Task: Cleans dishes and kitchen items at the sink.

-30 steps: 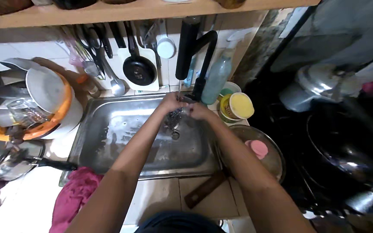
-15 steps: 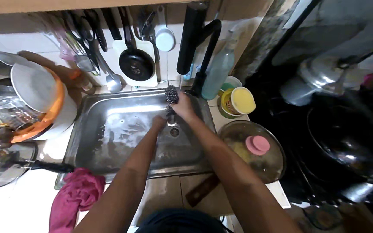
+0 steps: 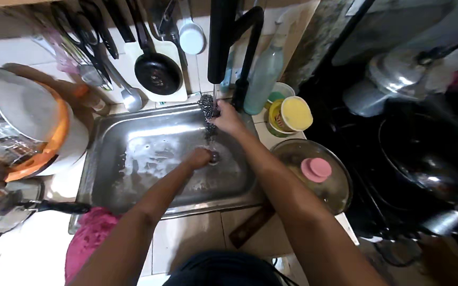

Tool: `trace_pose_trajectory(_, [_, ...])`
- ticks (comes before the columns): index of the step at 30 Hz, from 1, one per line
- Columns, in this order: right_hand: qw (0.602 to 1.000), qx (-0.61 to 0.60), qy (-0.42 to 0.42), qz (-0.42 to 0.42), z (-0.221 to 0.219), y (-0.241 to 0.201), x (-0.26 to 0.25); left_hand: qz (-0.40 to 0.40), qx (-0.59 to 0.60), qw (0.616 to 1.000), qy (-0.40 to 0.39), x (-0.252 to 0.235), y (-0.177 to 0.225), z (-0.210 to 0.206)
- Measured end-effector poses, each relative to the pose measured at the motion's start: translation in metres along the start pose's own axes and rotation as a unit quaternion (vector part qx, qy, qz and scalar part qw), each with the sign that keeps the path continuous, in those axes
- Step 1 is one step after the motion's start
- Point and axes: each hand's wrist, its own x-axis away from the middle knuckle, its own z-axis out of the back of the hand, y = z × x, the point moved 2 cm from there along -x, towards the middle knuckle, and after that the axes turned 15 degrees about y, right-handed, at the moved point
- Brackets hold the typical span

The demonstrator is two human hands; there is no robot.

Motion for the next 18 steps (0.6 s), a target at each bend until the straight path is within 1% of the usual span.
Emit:
trace_pose_trajectory(2, [1.0,-0.011,0.001,-0.004,0.0,-0.002,-0.001,0.014,0.0,0.998,0.054,0.004,0.0,0.005])
trace_pose_trajectory(3, [1.0,-0.015,0.004,-0.005,-0.001,-0.002,-0.002,0.021,-0.003,0.998,0.054,0.006,0.002,0.007])
trace_pose_trajectory(5, [1.0,-0.012,0.015,-0.01,-0.003,-0.003,-0.002,0.016,-0.013,1.0,-0.013,0.006,0.007,0.007])
trace_pose_trajectory(6, [1.0,-0.001,0.019,-0.012,-0.004,-0.004,-0.002,0.037,-0.003,0.999,-0.028,0.004,0.005,0.004])
trace_pose_trajectory(7, [1.0,0.011,0.022,-0.011,-0.004,-0.006,-0.002,0.085,0.035,0.996,-0.008,0.002,0.0,0.003])
trace_pose_trajectory(8, [0.999,0.024,0.027,-0.009,-0.005,-0.008,-0.004,0.147,0.097,0.984,0.039,-0.001,-0.006,0.004])
trace_pose_trajectory(9, [0.999,0.035,0.03,-0.011,-0.006,-0.009,-0.005,0.217,0.171,0.958,0.081,-0.006,-0.01,0.004])
trace_pose_trajectory(10, [0.999,0.041,0.033,-0.014,-0.006,-0.01,-0.006,0.286,0.248,0.92,0.105,-0.012,-0.013,0.001])
trace_pose_trajectory(11, [0.998,0.046,0.027,-0.015,-0.006,-0.011,-0.007,0.345,0.321,0.875,0.11,-0.02,-0.015,-0.004])
trace_pose_trajectory(12, [0.998,0.053,0.011,-0.016,-0.006,-0.012,-0.008,0.386,0.384,0.831,0.111,-0.026,-0.013,-0.008])
trace_pose_trajectory(14, [0.997,0.074,-0.022,-0.022,-0.007,-0.012,-0.011,0.425,0.489,0.751,0.126,-0.036,-0.008,-0.014])
trace_pose_trajectory(15, [0.996,0.079,-0.027,-0.025,-0.009,-0.012,-0.012,0.432,0.522,0.723,0.136,-0.038,-0.003,-0.012])
trace_pose_trajectory(16, [0.996,0.08,-0.025,-0.029,-0.008,-0.011,-0.012,0.438,0.528,0.714,0.141,-0.038,0.004,-0.008])
trace_pose_trajectory(18, [0.996,0.089,-0.009,-0.029,-0.004,-0.01,-0.01,0.449,0.513,0.718,0.139,-0.034,0.011,0.003])
